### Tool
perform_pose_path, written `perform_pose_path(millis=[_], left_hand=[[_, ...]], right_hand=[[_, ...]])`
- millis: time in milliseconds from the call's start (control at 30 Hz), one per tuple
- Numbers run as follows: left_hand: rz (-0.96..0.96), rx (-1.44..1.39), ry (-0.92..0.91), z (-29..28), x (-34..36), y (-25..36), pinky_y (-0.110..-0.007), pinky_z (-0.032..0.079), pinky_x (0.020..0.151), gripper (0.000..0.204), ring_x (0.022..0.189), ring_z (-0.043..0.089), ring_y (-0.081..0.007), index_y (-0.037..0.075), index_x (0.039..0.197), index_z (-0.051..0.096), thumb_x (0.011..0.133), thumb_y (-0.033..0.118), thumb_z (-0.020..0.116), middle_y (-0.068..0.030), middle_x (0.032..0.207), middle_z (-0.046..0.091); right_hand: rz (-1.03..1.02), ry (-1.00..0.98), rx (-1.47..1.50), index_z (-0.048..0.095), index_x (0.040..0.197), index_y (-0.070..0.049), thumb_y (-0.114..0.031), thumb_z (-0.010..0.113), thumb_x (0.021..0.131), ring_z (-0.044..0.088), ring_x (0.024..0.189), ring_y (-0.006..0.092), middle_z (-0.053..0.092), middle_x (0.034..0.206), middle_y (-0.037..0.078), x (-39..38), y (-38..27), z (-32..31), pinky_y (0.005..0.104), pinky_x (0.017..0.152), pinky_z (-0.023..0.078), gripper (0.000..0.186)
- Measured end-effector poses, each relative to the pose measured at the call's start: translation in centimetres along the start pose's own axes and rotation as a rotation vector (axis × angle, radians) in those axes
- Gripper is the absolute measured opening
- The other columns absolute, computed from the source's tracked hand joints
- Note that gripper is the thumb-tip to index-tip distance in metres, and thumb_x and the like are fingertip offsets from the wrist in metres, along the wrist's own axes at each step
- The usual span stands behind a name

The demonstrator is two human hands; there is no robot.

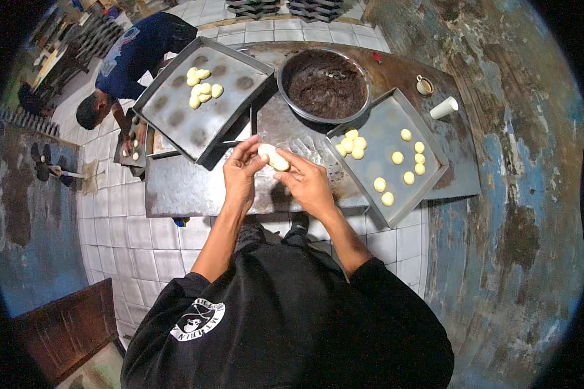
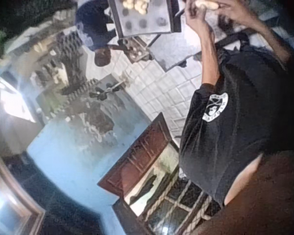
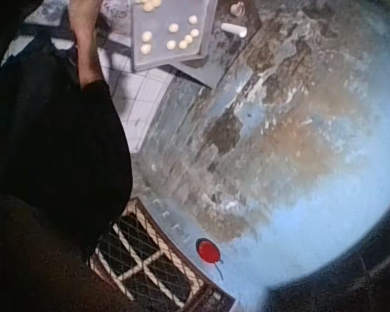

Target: The person fills small pieces of dough with a dark paste using a small stick, pinches the dough closed, and places the shaped rolls onto metal trays.

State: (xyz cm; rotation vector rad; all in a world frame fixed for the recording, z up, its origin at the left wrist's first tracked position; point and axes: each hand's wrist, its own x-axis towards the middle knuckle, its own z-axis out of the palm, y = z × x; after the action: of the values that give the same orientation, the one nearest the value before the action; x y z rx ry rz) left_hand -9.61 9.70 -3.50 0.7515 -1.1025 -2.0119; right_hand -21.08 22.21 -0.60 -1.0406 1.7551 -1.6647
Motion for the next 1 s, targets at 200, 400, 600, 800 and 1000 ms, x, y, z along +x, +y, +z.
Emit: perform_pose_path(millis=[200, 400, 600, 800, 1000], left_hand=[[0.053, -0.279, -0.063, 5.5, -3.4, -0.5, -0.035, 0.051, 0.100, 0.030, 0.116, 0.064, -0.0222, -0.003, 0.123, 0.061, 0.098, 0.013, 0.065, -0.0188, 0.132, 0.065], [0.177, -0.272, -0.229, 8.3, -5.7, -0.2, -0.040, 0.046, 0.106, 0.027, 0.121, 0.061, -0.0242, -0.003, 0.120, 0.066, 0.095, 0.007, 0.061, -0.0193, 0.133, 0.063], [0.072, -0.351, 0.059, 9.1, -6.0, -1.2, -0.038, 0.054, 0.095, 0.020, 0.109, 0.067, -0.0226, 0.002, 0.115, 0.064, 0.099, 0.014, 0.065, -0.0132, 0.116, 0.070], [0.229, -0.222, -0.129, 10.3, -7.2, -0.9, -0.039, 0.047, 0.105, 0.024, 0.122, 0.061, -0.0235, -0.002, 0.116, 0.068, 0.102, 0.016, 0.060, -0.0182, 0.134, 0.063], [0.126, -0.384, -0.226, 10.2, -7.2, -0.4, -0.041, 0.042, 0.111, 0.032, 0.130, 0.056, -0.0262, -0.002, 0.126, 0.064, 0.100, 0.015, 0.058, -0.0181, 0.146, 0.055]], right_hand=[[-0.394, 0.033, -0.258, 0.072, 0.108, -0.003, -0.006, 0.078, 0.084, 0.069, 0.096, 0.0286, 0.069, 0.103, 0.011, 0.5, -1.2, -3.7, 0.0363, 0.075, 0.058, 0.025], [0.038, -0.061, 0.316, 0.073, 0.095, 0.000, -0.006, 0.084, 0.081, 0.065, 0.098, 0.0128, 0.068, 0.099, 0.004, -0.2, -2.1, -5.7, 0.0286, 0.076, 0.056, 0.019], [-0.094, -0.039, 0.080, 0.075, 0.111, 0.001, -0.009, 0.082, 0.083, 0.069, 0.094, 0.0172, 0.071, 0.094, 0.006, -2.4, -4.2, -5.4, 0.0323, 0.074, 0.057, 0.030], [-0.361, 0.035, -0.286, 0.075, 0.109, -0.001, -0.008, 0.084, 0.078, 0.065, 0.080, 0.0236, 0.066, 0.104, 0.012, -1.4, -2.9, -6.3, 0.0357, 0.072, 0.052, 0.033], [-0.112, 0.047, -0.090, 0.077, 0.097, -0.001, -0.008, 0.085, 0.076, 0.066, 0.083, 0.0178, 0.069, 0.101, 0.012, -1.0, -3.1, -6.7, 0.0301, 0.074, 0.052, 0.023]])
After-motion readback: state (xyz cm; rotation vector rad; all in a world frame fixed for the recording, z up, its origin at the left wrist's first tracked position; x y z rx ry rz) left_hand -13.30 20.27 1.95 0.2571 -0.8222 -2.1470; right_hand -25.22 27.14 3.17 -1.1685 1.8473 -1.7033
